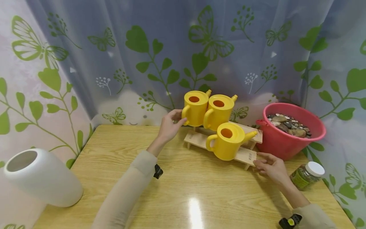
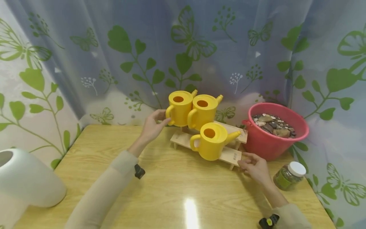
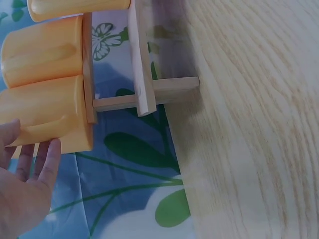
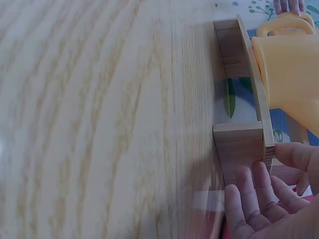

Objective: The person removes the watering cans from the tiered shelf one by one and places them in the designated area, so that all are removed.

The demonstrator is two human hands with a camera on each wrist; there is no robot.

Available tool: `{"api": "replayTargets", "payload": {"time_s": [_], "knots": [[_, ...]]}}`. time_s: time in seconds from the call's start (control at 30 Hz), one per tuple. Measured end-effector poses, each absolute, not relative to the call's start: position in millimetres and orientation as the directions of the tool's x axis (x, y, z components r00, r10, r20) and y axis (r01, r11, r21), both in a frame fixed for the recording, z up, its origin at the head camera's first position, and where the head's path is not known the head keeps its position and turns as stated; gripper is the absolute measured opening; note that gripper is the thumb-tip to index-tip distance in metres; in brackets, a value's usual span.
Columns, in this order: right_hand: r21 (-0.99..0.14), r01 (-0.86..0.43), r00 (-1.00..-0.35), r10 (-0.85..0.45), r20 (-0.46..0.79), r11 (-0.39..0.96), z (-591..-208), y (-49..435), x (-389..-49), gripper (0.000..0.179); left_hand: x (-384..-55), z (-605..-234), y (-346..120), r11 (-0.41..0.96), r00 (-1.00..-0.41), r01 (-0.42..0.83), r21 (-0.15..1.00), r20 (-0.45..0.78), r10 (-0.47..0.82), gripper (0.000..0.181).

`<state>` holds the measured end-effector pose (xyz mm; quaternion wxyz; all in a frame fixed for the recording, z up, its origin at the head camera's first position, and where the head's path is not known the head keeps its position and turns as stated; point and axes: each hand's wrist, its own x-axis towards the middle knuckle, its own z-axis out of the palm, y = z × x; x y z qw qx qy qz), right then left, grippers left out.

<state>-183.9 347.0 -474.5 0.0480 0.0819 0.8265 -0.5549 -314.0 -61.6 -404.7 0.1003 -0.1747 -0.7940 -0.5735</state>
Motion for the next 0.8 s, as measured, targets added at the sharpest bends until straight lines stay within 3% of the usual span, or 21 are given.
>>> {"api": "replayTargets", "payload": {"time_s": [0.43, 0.8], "knots": [[-0.905, 0.191, -0.982, 0.077, -0.175, 0.379, -474, 347, -184, 0.068, -315, -402, -67, 0.28, -0.906, 0.421, 0.863, 0.388, 0.168, 0.031], [-0.897, 0.206, -0.979, 0.08, -0.19, 0.391, -474, 347, -184, 0.069, -295, -399, -132, 0.241, -0.909, 0.409, 0.88, 0.417, 0.02, 0.036]]}}
